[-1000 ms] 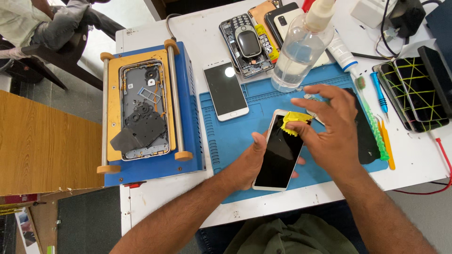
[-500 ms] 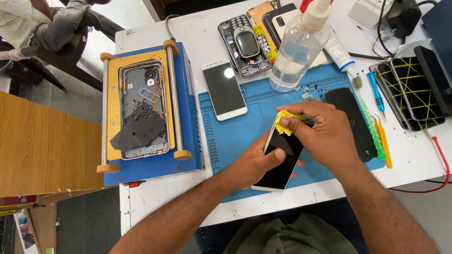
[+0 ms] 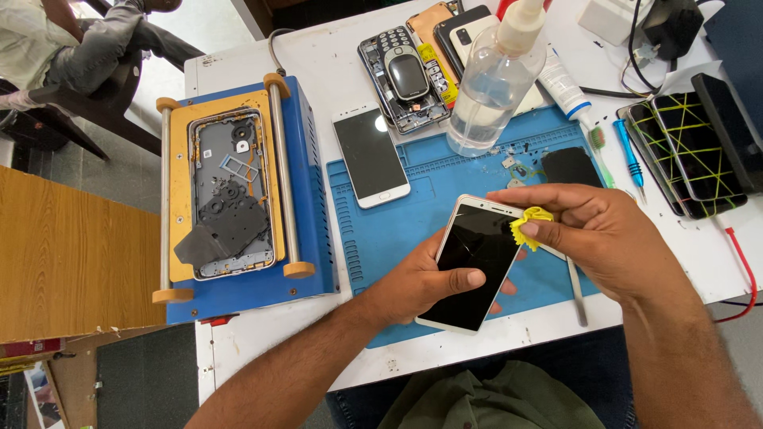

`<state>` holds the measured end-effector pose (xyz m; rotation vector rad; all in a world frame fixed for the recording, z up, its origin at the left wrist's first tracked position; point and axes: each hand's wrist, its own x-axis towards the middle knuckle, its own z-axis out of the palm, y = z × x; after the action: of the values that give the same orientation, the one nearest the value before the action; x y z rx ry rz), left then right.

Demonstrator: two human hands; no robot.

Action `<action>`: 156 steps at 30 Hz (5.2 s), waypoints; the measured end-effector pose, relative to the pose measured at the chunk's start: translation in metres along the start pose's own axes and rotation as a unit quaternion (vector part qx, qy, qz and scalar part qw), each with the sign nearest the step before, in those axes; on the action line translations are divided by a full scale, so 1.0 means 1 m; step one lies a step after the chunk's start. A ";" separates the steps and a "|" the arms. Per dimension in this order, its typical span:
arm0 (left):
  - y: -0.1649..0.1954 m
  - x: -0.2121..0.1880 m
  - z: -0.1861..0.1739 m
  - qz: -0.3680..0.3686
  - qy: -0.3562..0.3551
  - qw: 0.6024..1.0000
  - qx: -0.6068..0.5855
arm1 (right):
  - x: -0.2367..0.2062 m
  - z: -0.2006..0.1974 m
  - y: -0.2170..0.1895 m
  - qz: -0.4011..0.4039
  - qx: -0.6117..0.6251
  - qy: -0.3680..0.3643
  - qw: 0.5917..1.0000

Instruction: The person wipes a smartphone screen with a yellow cloth, then opens the phone's back cover and works on the internal components, using a screwdriver on the battery area and prying with a spudger on the repair mat.

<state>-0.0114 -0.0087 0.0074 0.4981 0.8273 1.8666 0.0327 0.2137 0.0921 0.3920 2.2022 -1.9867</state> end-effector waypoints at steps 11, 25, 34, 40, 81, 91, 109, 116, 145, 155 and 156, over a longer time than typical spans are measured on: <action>-0.006 0.001 0.000 -0.030 -0.006 0.996 0.082 | 0.006 0.013 0.019 -0.034 -0.166 0.104 0.980; -0.010 0.000 -0.026 0.029 0.092 0.995 -0.040 | 0.003 0.062 0.001 -0.090 -0.271 0.044 0.957; -0.005 0.004 -0.021 0.018 0.097 0.995 -0.023 | 0.013 0.062 0.012 -0.125 -0.169 0.064 0.976; -0.004 0.000 -0.016 0.039 0.048 0.998 -0.021 | 0.012 0.048 0.024 -0.023 -0.057 0.072 0.996; 0.001 0.000 -0.006 0.005 0.016 0.999 -0.039 | -0.004 0.024 0.037 -0.151 -0.045 0.148 0.976; -0.004 0.002 -0.013 0.018 -0.033 0.998 0.047 | 0.018 0.039 -0.011 -0.042 -0.196 0.118 0.973; -0.008 0.006 -0.026 0.054 0.077 0.995 -0.040 | 0.001 0.058 0.023 -0.158 -0.396 0.091 0.900; -0.014 0.008 -0.031 0.033 0.086 0.995 -0.036 | 0.005 0.065 0.031 -0.216 -0.368 0.113 0.897; 0.007 0.006 -0.015 0.101 0.087 0.990 -0.049 | -0.025 0.055 0.048 -0.206 -0.398 0.076 0.891; 0.015 -0.006 0.000 0.056 0.058 0.996 -0.029 | -0.020 -0.028 0.020 -0.113 -0.186 0.185 0.958; 0.015 -0.007 0.001 0.067 0.045 0.995 -0.050 | -0.021 -0.034 0.014 -0.138 -0.204 0.205 0.947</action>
<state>-0.0176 -0.0186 0.0190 0.4165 0.7711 2.0554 0.0592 0.2469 0.0886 0.4960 2.9955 -1.6005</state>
